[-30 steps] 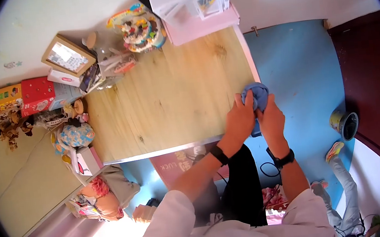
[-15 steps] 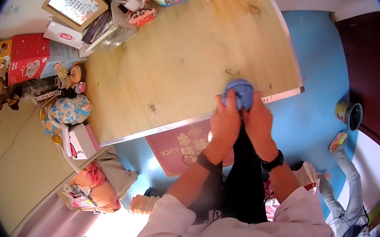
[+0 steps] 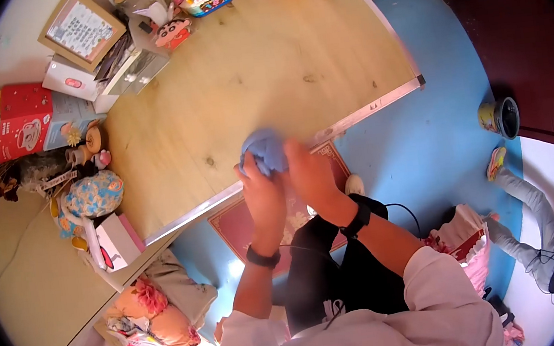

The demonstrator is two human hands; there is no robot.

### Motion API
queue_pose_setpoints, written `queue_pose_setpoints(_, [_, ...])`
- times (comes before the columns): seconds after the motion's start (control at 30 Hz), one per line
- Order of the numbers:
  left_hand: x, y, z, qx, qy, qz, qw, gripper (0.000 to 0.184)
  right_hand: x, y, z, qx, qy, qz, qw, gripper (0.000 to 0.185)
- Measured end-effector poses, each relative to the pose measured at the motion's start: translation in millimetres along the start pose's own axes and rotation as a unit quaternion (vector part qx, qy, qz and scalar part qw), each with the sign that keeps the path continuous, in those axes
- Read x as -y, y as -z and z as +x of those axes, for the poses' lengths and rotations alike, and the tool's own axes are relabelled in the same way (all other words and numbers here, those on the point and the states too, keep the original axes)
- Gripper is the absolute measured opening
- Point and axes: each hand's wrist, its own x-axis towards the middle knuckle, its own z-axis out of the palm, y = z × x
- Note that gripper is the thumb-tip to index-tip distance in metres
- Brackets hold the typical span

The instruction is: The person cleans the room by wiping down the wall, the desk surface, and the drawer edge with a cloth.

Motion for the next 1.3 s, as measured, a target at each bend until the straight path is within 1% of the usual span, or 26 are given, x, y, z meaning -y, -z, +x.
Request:
queue_pose_setpoints(0.07, [4,-3,-3,-0.017,-0.026,-0.013,0.999,0.065,-5,-2,-1,0.017,0.010,0.014,1.000,0.040])
queue_pose_setpoints(0.1, [4,-8,-6,-0.051,-0.008,-0.062,0.997,0.059,-8,-1,1,0.007,0.033,0.041,0.999,0.041])
queue_pose_setpoints(0.2, [17,-24,-11,-0.096,-0.015,-0.038,0.995,0.051,-21,2,-2,-0.015,0.094,0.110,0.989,0.043])
queue_pose_setpoints(0.33, [49,-46,-28,-0.163,-0.105,-0.031,0.981,0.069,-38,-7,1,-0.060,0.193,0.173,0.964,0.043])
queue_pose_setpoints(0.4, [66,-68,-29,-0.229,-0.144,-0.158,0.950,0.064,-48,-15,3,-0.073,0.231,0.194,0.951,0.046])
queue_pose_setpoints(0.43, [71,-77,-29,-0.276,-0.168,-0.117,0.939,0.060,-55,-19,2,-0.065,0.255,0.190,0.946,0.051])
queue_pose_setpoints(0.5, [95,-91,-24,-0.265,-0.184,-0.243,0.915,0.054,-68,-34,3,-0.107,0.331,0.215,0.913,0.053])
queue_pose_setpoints(0.53, [120,-100,-20,-0.196,-0.172,-0.404,0.877,0.052,-78,-43,6,-0.130,0.373,0.223,0.891,0.053])
queue_pose_setpoints(0.57, [147,-105,-24,-0.114,-0.149,-0.546,0.816,0.051,-90,-57,6,-0.156,0.399,0.246,0.870,0.061])
queue_pose_setpoints(0.63, [148,-120,-25,-0.152,-0.164,-0.506,0.833,0.047,-109,-84,1,-0.176,0.394,0.267,0.862,0.061])
queue_pose_setpoints(0.67, [139,-137,-23,-0.277,-0.198,-0.318,0.885,0.043,-118,-94,3,-0.185,0.400,0.274,0.855,0.062])
queue_pose_setpoints(0.7, [138,-146,-20,-0.314,-0.210,-0.224,0.898,0.039,-126,-102,3,-0.162,0.376,0.269,0.872,0.061])
queue_pose_setpoints(0.73, [136,-155,-16,-0.354,-0.216,-0.130,0.901,0.037,-134,-109,5,-0.195,0.370,0.272,0.867,0.060])
queue_pose_setpoints(0.8, [121,-168,1,-0.412,-0.329,-0.111,0.842,0.030,-146,-117,11,-0.257,0.352,0.282,0.855,0.058])
queue_pose_setpoints(0.83, [109,-165,0,-0.380,-0.323,-0.036,0.866,0.031,-153,-115,14,-0.260,0.344,0.294,0.853,0.054])
queue_pose_setpoints(0.87, [106,-177,2,-0.402,-0.341,-0.081,0.846,0.029,-157,-112,14,-0.275,0.323,0.314,0.850,0.052])
queue_pose_setpoints(0.9, [98,-189,5,-0.383,-0.346,-0.139,0.845,0.029,-161,-106,14,-0.288,0.303,0.332,0.845,0.049])
queue_pose_setpoints(0.93, [84,-189,3,-0.327,-0.349,-0.118,0.870,0.031,-165,-99,14,-0.301,0.283,0.350,0.841,0.047])
queue_pose_setpoints(0.97, [69,-188,2,-0.270,-0.350,-0.096,0.892,0.034,-174,-93,13,-0.308,0.239,0.339,0.856,0.044])
queue_pose_setpoints(1.0, [52,-181,-2,-0.176,-0.340,0.010,0.924,0.038,-185,-88,11,-0.315,0.197,0.326,0.869,0.042])
queue_pose_setpoints(1.03, [45,-194,1,-0.169,-0.333,-0.005,0.928,0.044,-196,-81,9,-0.321,0.154,0.313,0.881,0.039])
queue_pose_setpoints(1.07, [39,-211,5,-0.161,-0.325,-0.018,0.932,0.049,-206,-72,10,-0.293,0.127,0.337,0.886,0.035])
queue_pose_setpoints(1.13, [21,-227,14,-0.160,-0.375,-0.029,0.913,0.053,-222,-62,14,-0.309,0.119,0.371,0.867,0.032])
queue_pose_setpoints(1.17, [18,-231,14,-0.157,-0.395,-0.033,0.904,0.054,-224,-58,13,-0.309,0.116,0.363,0.871,0.032])
queue_pose_setpoints(1.23, [16,-231,12,-0.149,-0.371,-0.074,0.914,0.053,-223,-53,13,-0.310,0.108,0.347,0.878,0.031])
queue_pose_setpoints(1.3, [19,-222,7,-0.148,-0.328,-0.088,0.929,0.055,-209,-53,13,-0.308,0.135,0.298,0.893,0.032])
